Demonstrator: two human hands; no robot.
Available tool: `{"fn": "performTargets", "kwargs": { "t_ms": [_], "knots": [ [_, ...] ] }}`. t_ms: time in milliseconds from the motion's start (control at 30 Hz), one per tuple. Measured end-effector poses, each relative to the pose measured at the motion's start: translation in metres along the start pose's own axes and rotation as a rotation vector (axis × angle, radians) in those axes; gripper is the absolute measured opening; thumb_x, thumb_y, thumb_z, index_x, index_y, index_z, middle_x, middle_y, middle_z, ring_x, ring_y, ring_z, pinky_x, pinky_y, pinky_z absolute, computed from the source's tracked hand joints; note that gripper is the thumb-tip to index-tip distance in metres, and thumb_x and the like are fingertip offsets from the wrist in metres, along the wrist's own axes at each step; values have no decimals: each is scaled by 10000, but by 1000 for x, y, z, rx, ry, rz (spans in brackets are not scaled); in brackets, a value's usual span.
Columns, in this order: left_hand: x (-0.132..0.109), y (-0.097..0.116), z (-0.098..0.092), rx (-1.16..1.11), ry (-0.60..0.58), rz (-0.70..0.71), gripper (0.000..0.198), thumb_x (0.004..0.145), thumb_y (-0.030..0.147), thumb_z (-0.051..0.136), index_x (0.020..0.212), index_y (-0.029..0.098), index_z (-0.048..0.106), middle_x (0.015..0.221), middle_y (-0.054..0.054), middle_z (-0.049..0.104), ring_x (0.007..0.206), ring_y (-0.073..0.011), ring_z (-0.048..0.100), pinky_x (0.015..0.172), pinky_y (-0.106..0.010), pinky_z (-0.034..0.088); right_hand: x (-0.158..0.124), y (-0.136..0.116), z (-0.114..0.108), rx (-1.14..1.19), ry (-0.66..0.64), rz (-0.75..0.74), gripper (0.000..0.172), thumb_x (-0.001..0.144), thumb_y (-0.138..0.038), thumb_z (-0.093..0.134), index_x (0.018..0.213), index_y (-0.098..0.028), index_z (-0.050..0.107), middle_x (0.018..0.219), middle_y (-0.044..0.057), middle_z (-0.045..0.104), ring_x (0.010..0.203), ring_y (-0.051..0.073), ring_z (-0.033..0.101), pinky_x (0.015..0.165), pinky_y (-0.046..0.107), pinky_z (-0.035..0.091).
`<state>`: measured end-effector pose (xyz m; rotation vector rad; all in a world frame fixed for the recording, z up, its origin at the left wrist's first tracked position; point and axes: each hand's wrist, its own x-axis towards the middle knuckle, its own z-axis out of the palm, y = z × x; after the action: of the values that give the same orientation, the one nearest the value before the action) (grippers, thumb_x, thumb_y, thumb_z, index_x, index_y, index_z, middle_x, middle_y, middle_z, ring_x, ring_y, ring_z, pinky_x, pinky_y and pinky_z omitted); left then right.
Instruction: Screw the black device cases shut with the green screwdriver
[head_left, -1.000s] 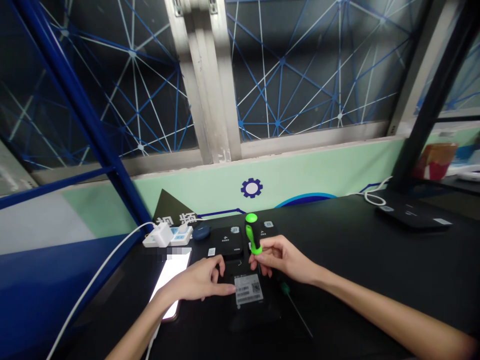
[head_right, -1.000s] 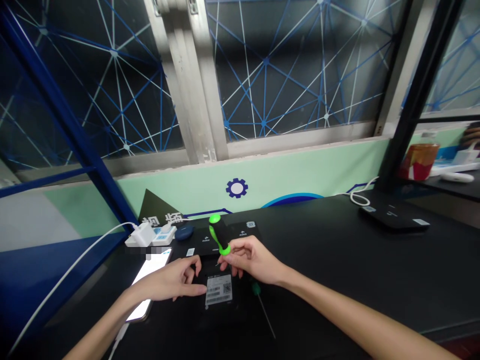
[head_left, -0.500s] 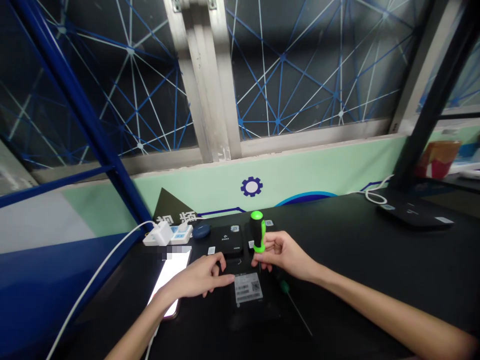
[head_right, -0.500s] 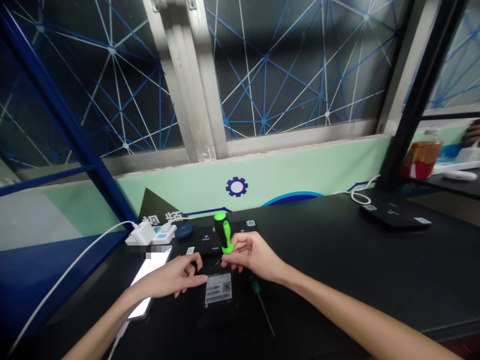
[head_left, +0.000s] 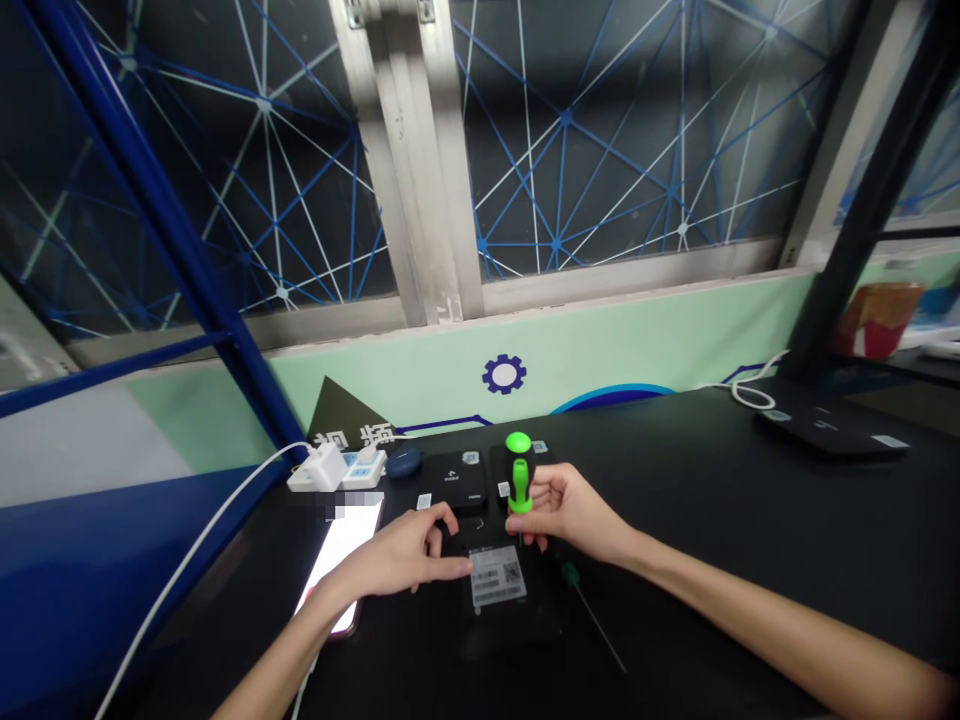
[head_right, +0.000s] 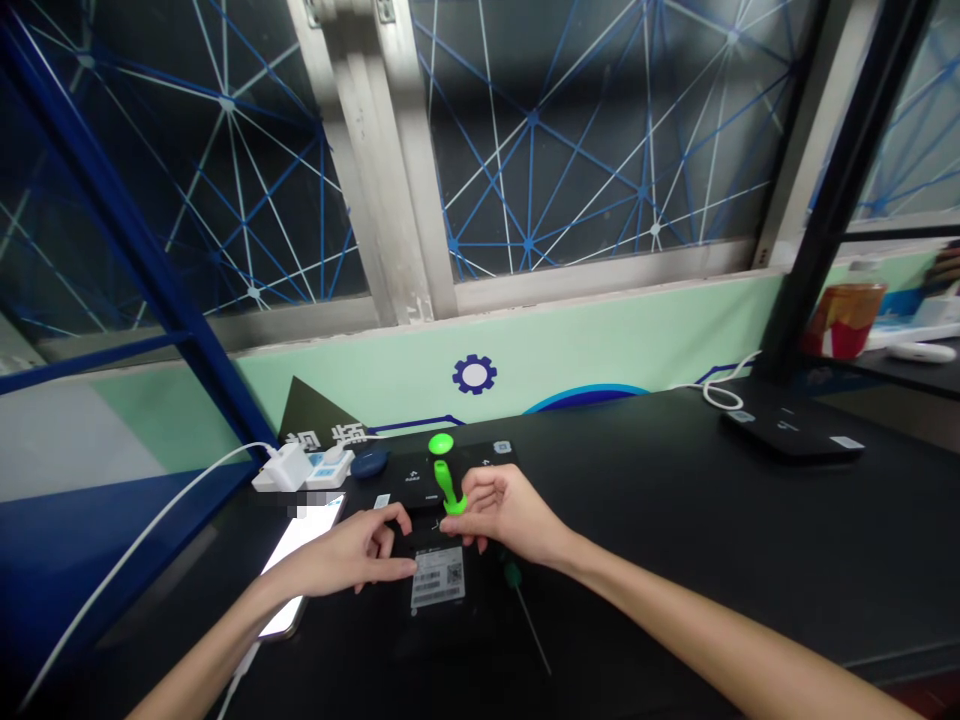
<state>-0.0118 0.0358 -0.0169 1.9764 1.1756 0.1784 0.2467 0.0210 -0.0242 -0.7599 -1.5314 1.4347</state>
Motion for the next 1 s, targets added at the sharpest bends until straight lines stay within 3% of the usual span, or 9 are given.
{"fn": "performTargets", "kwargs": {
  "t_ms": [167, 333, 400, 533, 633, 800, 1000],
  "knots": [
    [2, 0, 2, -48, -6, 1, 483, 773, 591, 685, 1022, 214, 513, 626, 87, 539, 459, -100, 495, 469, -203, 372, -1, -2, -1, -7, -27, -28, 307, 757, -402, 795, 772, -123, 669, 773, 76, 746, 537, 99, 605, 454, 183, 454],
    [3, 1, 4, -84, -9, 12, 471, 778, 555, 688, 1050, 210, 515, 616, 90, 527, 453, -95, 486, 465, -198, 373, -2, 2, -5, -94, -80, -91, 298, 872, -428, 678, 928, -140, 731, 872, 66, 719, 584, 89, 573, 485, 187, 456],
    [3, 3, 4, -83, -13, 14, 465, 785, 541, 685, 1067, 211, 519, 614, 88, 530, 455, -98, 489, 466, -198, 372, -2, 3, -4, -97, -75, -80, 299, 856, -433, 696, 925, -145, 733, 810, 42, 700, 565, 88, 566, 484, 190, 457],
    [2, 6, 3, -52, -20, 17, 462, 807, 535, 670, 1108, 212, 530, 620, 86, 535, 458, -97, 498, 472, -197, 383, -1, 3, -1, -78, 1, -35, 317, 708, -415, 831, 739, -135, 685, 603, -14, 640, 484, 88, 548, 474, 201, 478],
    [1, 8, 2, -18, -22, 12, 470, 816, 539, 661, 1140, 220, 540, 634, 84, 530, 453, -93, 496, 462, -194, 387, -1, 2, 0, -51, 54, -46, 334, 645, -387, 875, 716, -151, 650, 611, -11, 669, 499, 100, 578, 485, 206, 492],
    [2, 6, 2, 2, -6, 9, 467, 808, 553, 668, 1111, 215, 555, 636, 82, 529, 456, -89, 494, 462, -191, 374, -2, 4, -3, -118, 49, -130, 244, 745, -378, 811, 752, -157, 706, 674, 19, 692, 571, 121, 611, 540, 225, 500],
    [2, 5, 3, 29, 34, 21, 459, 815, 570, 647, 1087, 211, 556, 631, 81, 526, 469, -105, 513, 478, -205, 370, -3, 4, -3, -120, 38, -144, 252, 813, -396, 750, 838, -147, 726, 750, 54, 713, 593, 127, 605, 537, 235, 492]
  ]
}}
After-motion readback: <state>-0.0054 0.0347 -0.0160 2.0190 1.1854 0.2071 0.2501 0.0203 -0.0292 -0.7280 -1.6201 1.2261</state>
